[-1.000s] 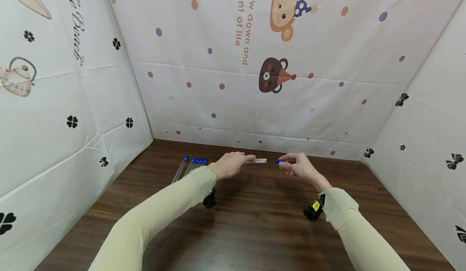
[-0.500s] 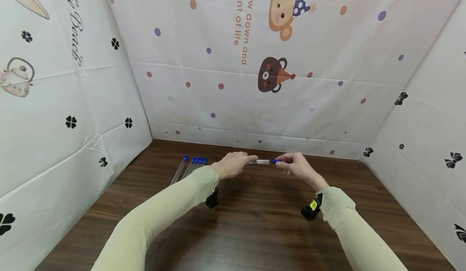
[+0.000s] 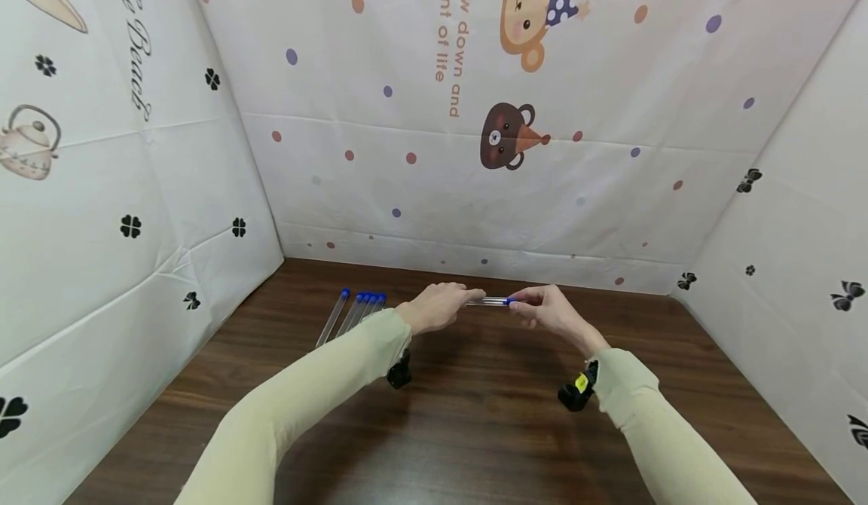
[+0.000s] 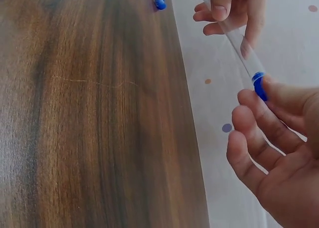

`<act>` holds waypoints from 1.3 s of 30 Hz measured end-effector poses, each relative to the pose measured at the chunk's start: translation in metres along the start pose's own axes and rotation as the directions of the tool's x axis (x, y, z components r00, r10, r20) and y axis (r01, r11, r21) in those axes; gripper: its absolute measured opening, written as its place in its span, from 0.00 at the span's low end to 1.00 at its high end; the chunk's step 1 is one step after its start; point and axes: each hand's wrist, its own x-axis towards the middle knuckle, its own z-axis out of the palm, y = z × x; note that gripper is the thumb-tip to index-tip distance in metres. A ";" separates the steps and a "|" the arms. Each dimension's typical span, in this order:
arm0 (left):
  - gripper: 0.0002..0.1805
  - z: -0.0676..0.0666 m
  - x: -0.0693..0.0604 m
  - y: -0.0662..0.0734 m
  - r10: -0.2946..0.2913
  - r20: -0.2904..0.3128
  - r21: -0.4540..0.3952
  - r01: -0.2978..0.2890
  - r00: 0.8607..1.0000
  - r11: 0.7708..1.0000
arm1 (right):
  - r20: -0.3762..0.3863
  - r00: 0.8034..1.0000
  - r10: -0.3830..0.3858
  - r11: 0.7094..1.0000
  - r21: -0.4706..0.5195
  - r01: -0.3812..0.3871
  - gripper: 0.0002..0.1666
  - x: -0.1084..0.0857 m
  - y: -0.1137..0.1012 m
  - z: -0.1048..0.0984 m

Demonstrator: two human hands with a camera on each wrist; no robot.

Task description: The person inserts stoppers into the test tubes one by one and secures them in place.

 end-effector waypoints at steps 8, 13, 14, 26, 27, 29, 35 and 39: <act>0.30 -0.001 0.001 0.001 0.022 -0.012 0.020 -0.022 1.000 1.000 | -0.001 0.999 0.034 0.992 0.118 -0.033 0.22 0.001 0.002 -0.001; 0.29 -0.001 0.001 0.002 0.020 -0.016 0.045 -0.020 1.000 0.999 | -0.009 0.999 0.042 0.991 0.126 -0.041 0.21 0.000 0.000 0.001; 0.29 -0.001 0.001 0.002 0.018 -0.014 0.047 -0.017 1.000 0.999 | -0.008 0.999 0.041 0.992 0.122 -0.040 0.21 0.000 0.000 0.001; 0.29 -0.001 0.001 0.004 0.009 0.001 0.037 -0.009 1.000 0.999 | -0.011 0.999 0.032 0.996 0.081 -0.031 0.23 -0.001 0.003 0.001; 0.29 -0.001 0.001 0.004 0.008 0.000 0.037 -0.008 1.000 0.999 | -0.007 1.000 0.021 0.998 0.053 -0.021 0.23 -0.001 0.003 0.001; 0.28 -0.001 0.002 0.004 0.007 0.000 0.038 -0.007 1.000 0.999 | -0.006 1.000 -0.003 1.000 -0.005 0.003 0.22 -0.001 0.004 0.002; 0.22 -0.001 0.002 0.005 -0.006 0.014 0.006 0.006 1.000 1.000 | -0.009 0.997 -0.078 0.989 -0.128 0.077 0.20 -0.001 0.005 0.008; 0.20 -0.001 0.002 0.006 -0.024 0.018 -0.022 0.025 1.000 0.999 | -0.026 0.994 -0.105 0.986 -0.130 0.101 0.20 0.000 0.006 0.012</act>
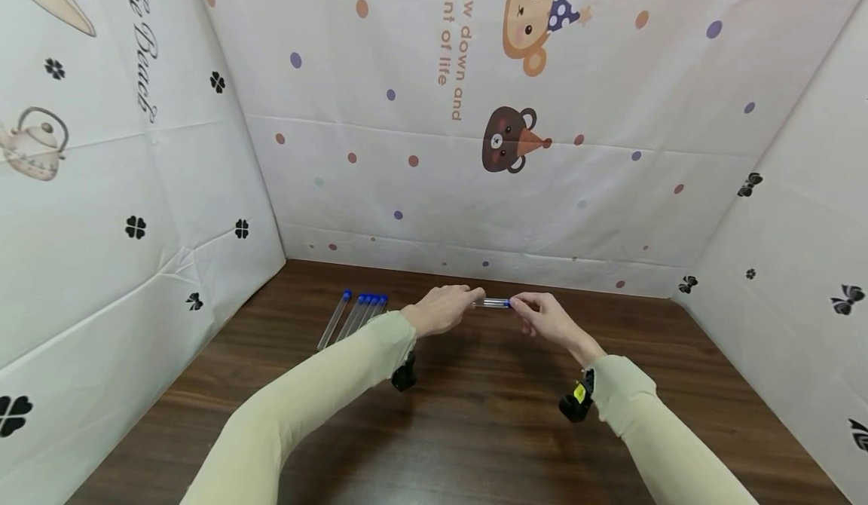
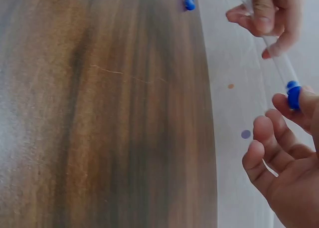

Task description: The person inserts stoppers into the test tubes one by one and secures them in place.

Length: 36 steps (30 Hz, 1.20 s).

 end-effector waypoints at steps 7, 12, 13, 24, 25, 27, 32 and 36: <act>0.17 0.002 0.001 0.001 -0.021 0.004 -0.046 0.021 1.000 0.999 | -0.097 0.995 0.019 1.000 -0.008 -0.020 0.20 -0.002 0.001 0.012; 0.19 0.004 0.001 0.000 -0.021 -0.009 -0.075 0.020 1.000 0.997 | -0.152 0.988 0.038 0.999 0.013 -0.037 0.20 -0.003 -0.001 0.022; 0.19 0.004 0.001 0.000 -0.020 -0.015 -0.079 0.019 1.000 0.997 | -0.160 0.986 0.040 0.999 0.012 -0.038 0.20 -0.002 0.000 0.024; 0.19 0.012 -0.002 0.003 -0.038 -0.079 -0.159 0.025 0.996 0.987 | -0.270 0.963 0.018 0.995 -0.086 -0.042 0.22 0.001 -0.004 0.032; 0.19 0.013 -0.002 0.004 -0.042 -0.080 -0.167 0.028 0.996 0.986 | -0.273 0.962 0.027 0.995 -0.087 -0.052 0.22 0.001 -0.005 0.032; 0.19 0.013 -0.002 0.005 -0.045 -0.091 -0.185 0.028 0.995 0.982 | -0.276 0.960 0.047 0.994 -0.078 -0.071 0.23 0.001 -0.005 0.032; 0.18 0.013 0.000 0.008 -0.046 -0.107 -0.203 0.023 0.993 0.979 | -0.269 0.960 0.080 0.994 -0.049 -0.096 0.24 0.002 -0.003 0.031; 0.18 0.013 0.001 0.010 -0.045 -0.101 -0.199 0.024 0.994 0.980 | -0.267 0.959 0.097 0.993 -0.034 -0.110 0.24 0.002 -0.002 0.031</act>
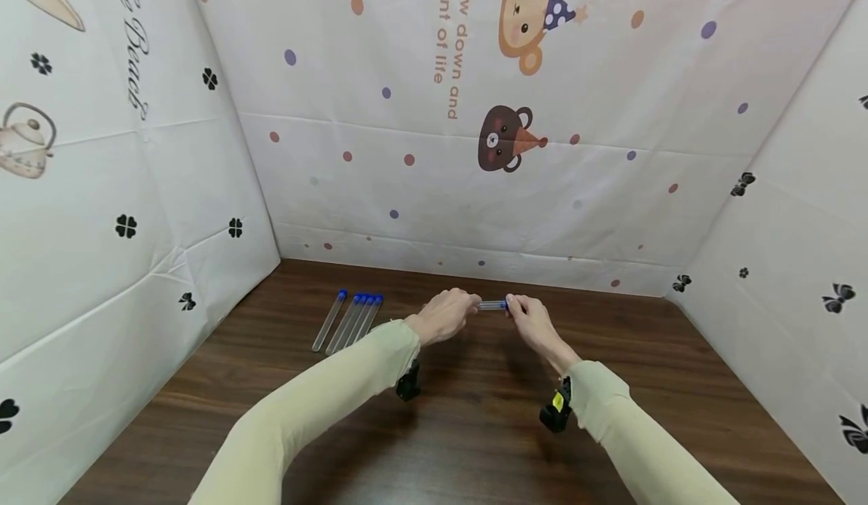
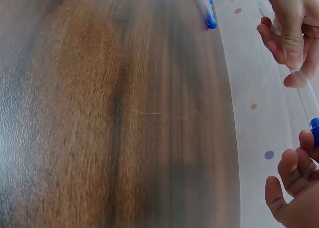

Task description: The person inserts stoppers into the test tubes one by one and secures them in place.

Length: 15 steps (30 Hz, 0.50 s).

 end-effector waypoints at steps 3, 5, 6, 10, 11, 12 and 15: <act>0.18 0.001 0.000 0.001 0.000 0.008 0.010 0.000 1.000 1.000 | 0.011 1.000 0.018 1.000 0.014 -0.018 0.24 -0.001 0.001 0.000; 0.18 0.002 0.001 0.003 0.000 0.005 0.018 0.000 1.000 1.000 | 0.015 0.999 0.038 0.999 0.034 -0.039 0.23 -0.001 0.001 0.000; 0.19 0.002 0.001 0.003 -0.001 0.001 0.021 0.001 1.000 1.000 | 0.015 0.999 0.046 0.998 0.043 -0.046 0.23 -0.002 0.001 -0.001; 0.19 0.005 0.004 0.005 -0.004 -0.033 0.050 0.006 0.999 0.999 | 0.016 0.998 0.057 0.997 0.056 -0.057 0.24 -0.002 -0.002 -0.003; 0.20 0.006 0.004 0.006 -0.004 -0.040 0.063 0.006 0.999 0.998 | 0.016 0.998 0.059 0.997 0.058 -0.060 0.24 -0.002 -0.002 -0.004; 0.20 0.006 0.005 0.006 -0.005 -0.045 0.074 0.009 0.999 0.997 | 0.019 0.998 0.061 0.996 0.057 -0.062 0.25 -0.002 -0.002 -0.004; 0.19 0.007 0.005 0.008 -0.006 -0.054 0.099 0.012 0.999 0.995 | 0.024 0.997 0.071 0.995 0.074 -0.073 0.25 -0.003 -0.003 -0.004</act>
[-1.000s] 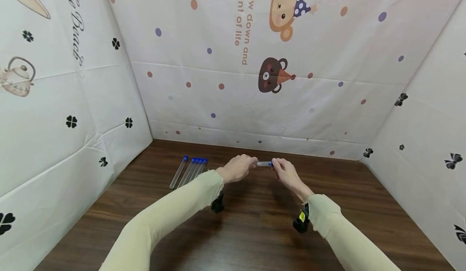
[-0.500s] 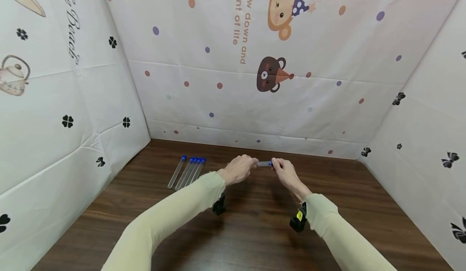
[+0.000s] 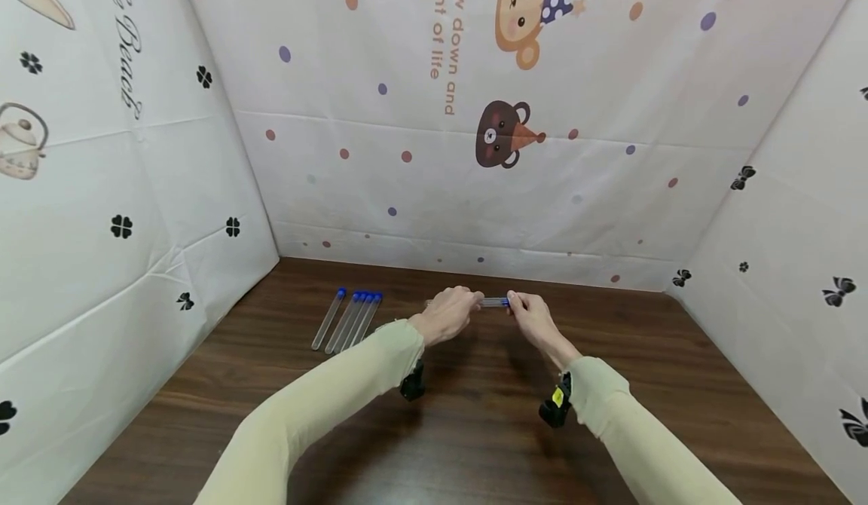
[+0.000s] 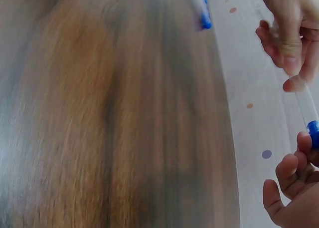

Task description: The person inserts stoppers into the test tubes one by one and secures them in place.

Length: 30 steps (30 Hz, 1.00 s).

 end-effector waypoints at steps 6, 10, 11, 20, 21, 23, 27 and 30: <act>0.18 0.000 0.000 0.000 -0.013 -0.013 -0.005 0.013 1.000 1.000 | 0.006 1.000 0.021 1.000 0.001 -0.021 0.27 0.003 -0.001 0.000; 0.18 -0.001 0.002 -0.001 -0.004 -0.007 -0.003 0.004 1.000 1.000 | 0.001 1.000 0.009 0.998 -0.065 -0.009 0.27 0.008 0.000 -0.002; 0.18 -0.001 0.003 -0.002 0.003 -0.001 0.004 -0.003 1.000 1.000 | 0.002 1.000 0.003 0.996 -0.086 -0.003 0.27 0.009 0.000 -0.003; 0.10 -0.009 0.007 -0.004 -0.002 0.100 0.013 0.001 0.995 1.000 | -0.013 0.999 -0.032 0.984 -0.178 0.029 0.32 0.016 0.005 -0.013; 0.08 -0.010 0.007 -0.005 -0.009 0.109 0.018 0.007 0.994 1.000 | -0.012 0.999 -0.037 0.981 -0.192 0.034 0.32 0.017 0.005 -0.015; 0.07 -0.013 0.004 -0.008 -0.018 0.131 0.013 0.017 0.991 1.000 | -0.007 0.999 -0.034 0.978 -0.207 0.031 0.33 0.017 0.006 -0.018; 0.06 -0.020 -0.001 -0.017 -0.037 0.158 -0.021 0.041 0.987 0.999 | 0.030 0.999 -0.035 0.969 -0.242 0.041 0.33 0.017 0.008 -0.027; 0.07 -0.026 -0.004 -0.024 -0.058 0.162 -0.034 0.064 0.985 0.997 | 0.031 0.999 -0.031 0.964 -0.265 0.038 0.30 0.017 0.010 -0.031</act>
